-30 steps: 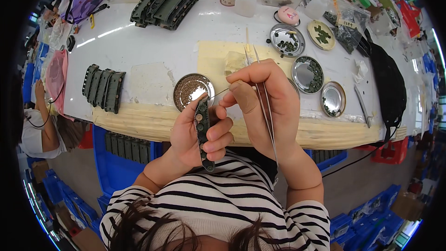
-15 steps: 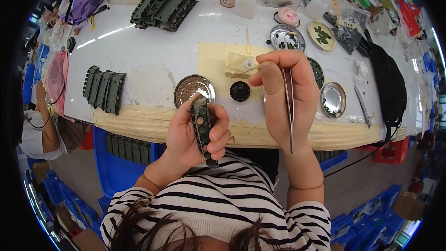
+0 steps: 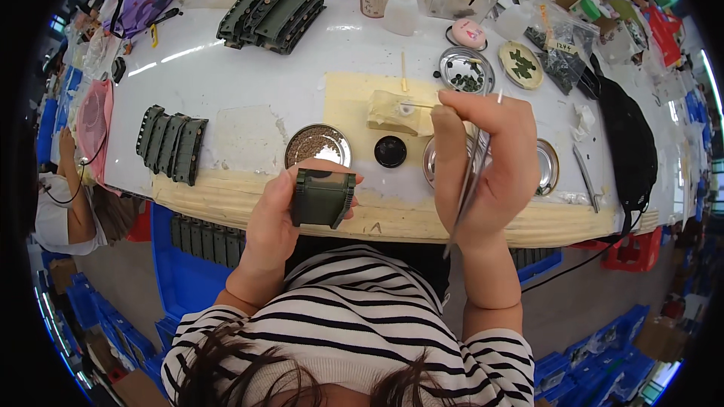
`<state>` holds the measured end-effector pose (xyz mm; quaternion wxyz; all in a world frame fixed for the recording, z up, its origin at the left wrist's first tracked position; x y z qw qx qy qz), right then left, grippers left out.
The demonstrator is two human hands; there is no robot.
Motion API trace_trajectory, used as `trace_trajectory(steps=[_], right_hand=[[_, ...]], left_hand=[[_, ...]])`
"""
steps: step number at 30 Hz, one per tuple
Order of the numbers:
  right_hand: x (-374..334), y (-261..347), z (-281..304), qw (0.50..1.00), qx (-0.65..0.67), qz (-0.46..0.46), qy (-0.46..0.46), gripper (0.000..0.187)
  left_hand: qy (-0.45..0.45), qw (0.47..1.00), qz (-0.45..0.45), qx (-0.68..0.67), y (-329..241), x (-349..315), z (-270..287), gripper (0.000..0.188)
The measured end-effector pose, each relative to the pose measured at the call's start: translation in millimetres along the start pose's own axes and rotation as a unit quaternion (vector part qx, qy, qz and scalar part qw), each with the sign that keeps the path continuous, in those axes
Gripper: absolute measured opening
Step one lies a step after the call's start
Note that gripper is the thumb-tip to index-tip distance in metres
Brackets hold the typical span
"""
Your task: The person is using a thin brush to apply detail or glue to a small green plastic model tank at a hobbyist workbench.
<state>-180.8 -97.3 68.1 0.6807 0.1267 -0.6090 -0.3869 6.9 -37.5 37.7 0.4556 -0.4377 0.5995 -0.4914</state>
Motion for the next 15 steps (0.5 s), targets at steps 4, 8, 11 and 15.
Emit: trace_trajectory(steps=[4, 8, 11, 15], right_hand=[[-2.4, 18.0, 9.5, 0.977, 0.187, -0.037, 0.092, 0.01], [-8.8, 21.8, 3.3, 0.949, 0.25, -0.092, 0.167, 0.01], [-17.0, 20.6, -2.2, 0.933, 0.281, -0.144, 0.174, 0.009], [-21.2, 23.3, -5.5, 0.917, 0.31, -0.191, 0.159, 0.009]], left_hand=[[0.027, 0.978, -0.132, 0.156, -4.9, 2.7, 5.6, 0.039], [-0.011, 0.934, -0.199, 0.296, -5.7, 4.9, 3.5, 0.027], [-0.021, 0.907, -0.179, 0.381, -9.3, 2.9, -0.5, 0.03], [-0.047, 0.887, -0.21, 0.408, -8.2, 1.1, -3.8, 0.027]])
Point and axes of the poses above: each hand's wrist, its own x-axis towards the middle knuckle, its own z-axis out of the back of the hand, y = z × x, the point moved 1 cm from there along x, towards the middle knuckle, and after that the axes turned 13 degrees about x, right-handed, at the moved point
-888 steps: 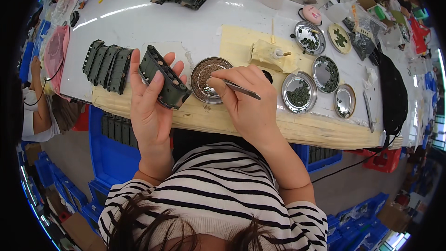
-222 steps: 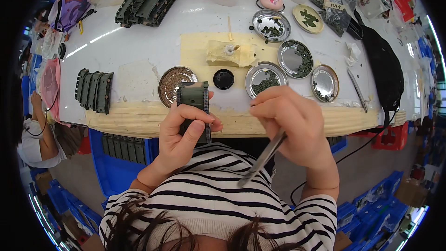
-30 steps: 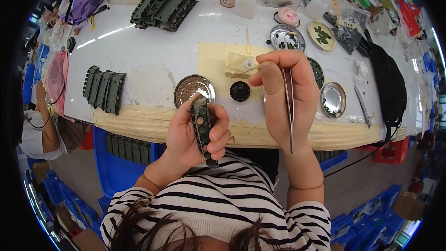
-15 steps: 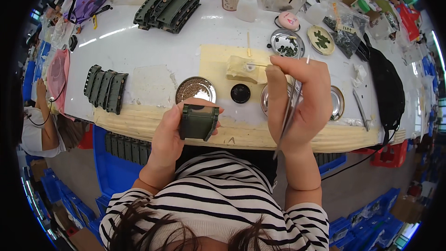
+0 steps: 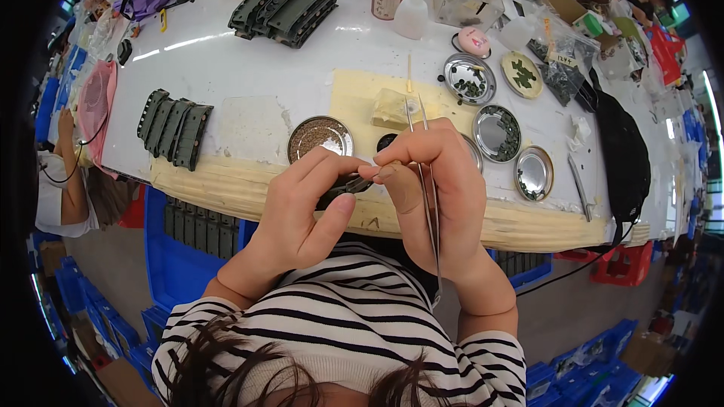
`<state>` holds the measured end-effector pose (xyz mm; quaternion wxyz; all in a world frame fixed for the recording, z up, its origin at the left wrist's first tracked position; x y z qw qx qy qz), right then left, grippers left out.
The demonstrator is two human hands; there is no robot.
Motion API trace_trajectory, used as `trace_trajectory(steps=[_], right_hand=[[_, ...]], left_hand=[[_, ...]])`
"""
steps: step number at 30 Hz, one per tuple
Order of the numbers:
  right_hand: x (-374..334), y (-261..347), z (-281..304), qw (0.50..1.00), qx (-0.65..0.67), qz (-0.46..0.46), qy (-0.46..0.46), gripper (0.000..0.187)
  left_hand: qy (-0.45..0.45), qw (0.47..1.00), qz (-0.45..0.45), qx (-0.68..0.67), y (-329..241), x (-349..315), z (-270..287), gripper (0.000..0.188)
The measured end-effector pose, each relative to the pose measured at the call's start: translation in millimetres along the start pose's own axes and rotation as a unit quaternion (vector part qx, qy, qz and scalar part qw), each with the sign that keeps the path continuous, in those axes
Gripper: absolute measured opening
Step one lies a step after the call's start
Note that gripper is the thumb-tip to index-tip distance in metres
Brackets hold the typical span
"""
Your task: The person is using a thin brush to apply detail or glue to a small green plastic model tank at a hobbyist workbench.
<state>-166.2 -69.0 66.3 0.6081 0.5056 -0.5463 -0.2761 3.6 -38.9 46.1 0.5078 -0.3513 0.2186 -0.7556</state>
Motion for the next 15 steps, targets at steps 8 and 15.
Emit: trace_trajectory(steps=[8, 15], right_hand=[[-0.4, 2.1, 2.1, 0.993, -0.11, 0.033, 0.009, 0.011], [-2.1, -0.7, 3.0, 0.994, -0.104, 0.04, 0.011, 0.013]], left_hand=[[-0.038, 0.997, -0.022, 0.059, 0.0, -1.2, -4.7, 0.029], [-0.039, 0.997, -0.02, 0.065, 0.5, -1.3, -7.2, 0.029]])
Point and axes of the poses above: each hand's wrist, its own x-axis towards the middle knuckle, its own z-axis out of the back of the hand, y = z × x, the point moved 1 cm from there along x, towards the middle knuckle, and after that the axes turned 13 degrees about x, right-handed, at the moved point
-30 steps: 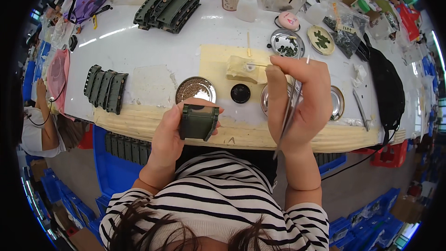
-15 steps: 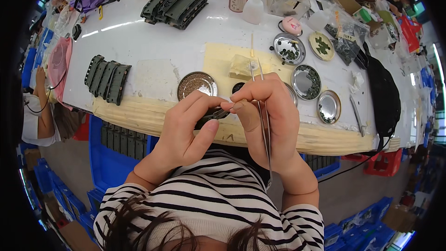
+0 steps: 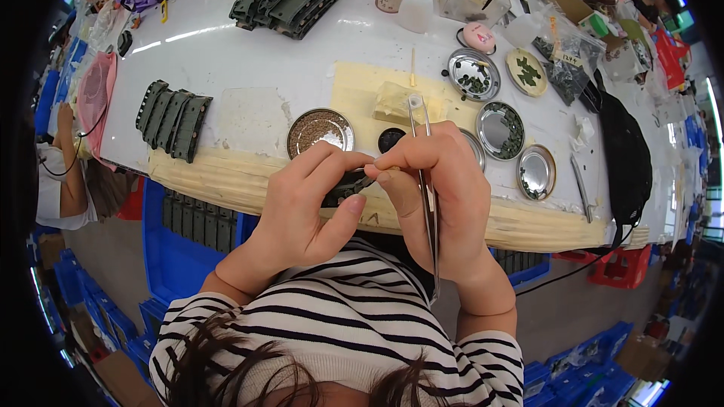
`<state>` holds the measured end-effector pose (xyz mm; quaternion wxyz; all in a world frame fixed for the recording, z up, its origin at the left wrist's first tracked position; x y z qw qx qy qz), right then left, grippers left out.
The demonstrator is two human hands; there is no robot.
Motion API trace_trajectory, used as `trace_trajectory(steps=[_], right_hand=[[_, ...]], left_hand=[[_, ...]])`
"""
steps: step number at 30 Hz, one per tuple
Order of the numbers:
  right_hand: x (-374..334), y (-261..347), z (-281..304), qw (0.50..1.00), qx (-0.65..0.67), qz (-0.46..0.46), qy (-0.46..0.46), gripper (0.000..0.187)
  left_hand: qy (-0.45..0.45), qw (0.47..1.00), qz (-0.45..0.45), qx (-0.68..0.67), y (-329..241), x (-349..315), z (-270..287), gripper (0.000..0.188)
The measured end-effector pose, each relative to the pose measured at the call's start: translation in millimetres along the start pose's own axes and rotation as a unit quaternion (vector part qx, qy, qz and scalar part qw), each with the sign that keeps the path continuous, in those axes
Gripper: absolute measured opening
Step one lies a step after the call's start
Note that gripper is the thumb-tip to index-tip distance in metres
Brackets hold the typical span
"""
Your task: The person is using a thin brush to apply detail or glue to a small green plastic model tank at a hobbyist workbench.
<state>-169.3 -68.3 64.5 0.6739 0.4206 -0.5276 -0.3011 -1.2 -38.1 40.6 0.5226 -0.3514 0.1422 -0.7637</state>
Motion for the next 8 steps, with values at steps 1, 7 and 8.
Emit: trace_trajectory(steps=[1, 7, 8], right_hand=[[-0.2, -0.3, 0.0, 1.0, 0.0, 0.001, 0.0, 0.013], [0.9, 0.7, 0.5, 1.0, -0.009, 0.006, 0.002, 0.013], [0.9, 0.5, 0.8, 1.0, -0.009, 0.007, 0.002, 0.013]], left_hand=[[-0.001, 1.0, 0.0, 0.0, 0.0, 0.0, -0.4, 0.029], [0.003, 1.0, 0.005, 0.003, -0.3, 0.0, -1.3, 0.03], [0.003, 1.0, 0.005, 0.002, -0.2, 0.2, -1.5, 0.03]])
Point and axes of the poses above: each hand's wrist, its own x-axis towards the middle knuckle, its own z-axis out of the back of the hand, y = z × x, the point moved 1 cm from there along x, towards the middle knuckle, and after that the axes turned 13 degrees about x, right-handed, at the moved point
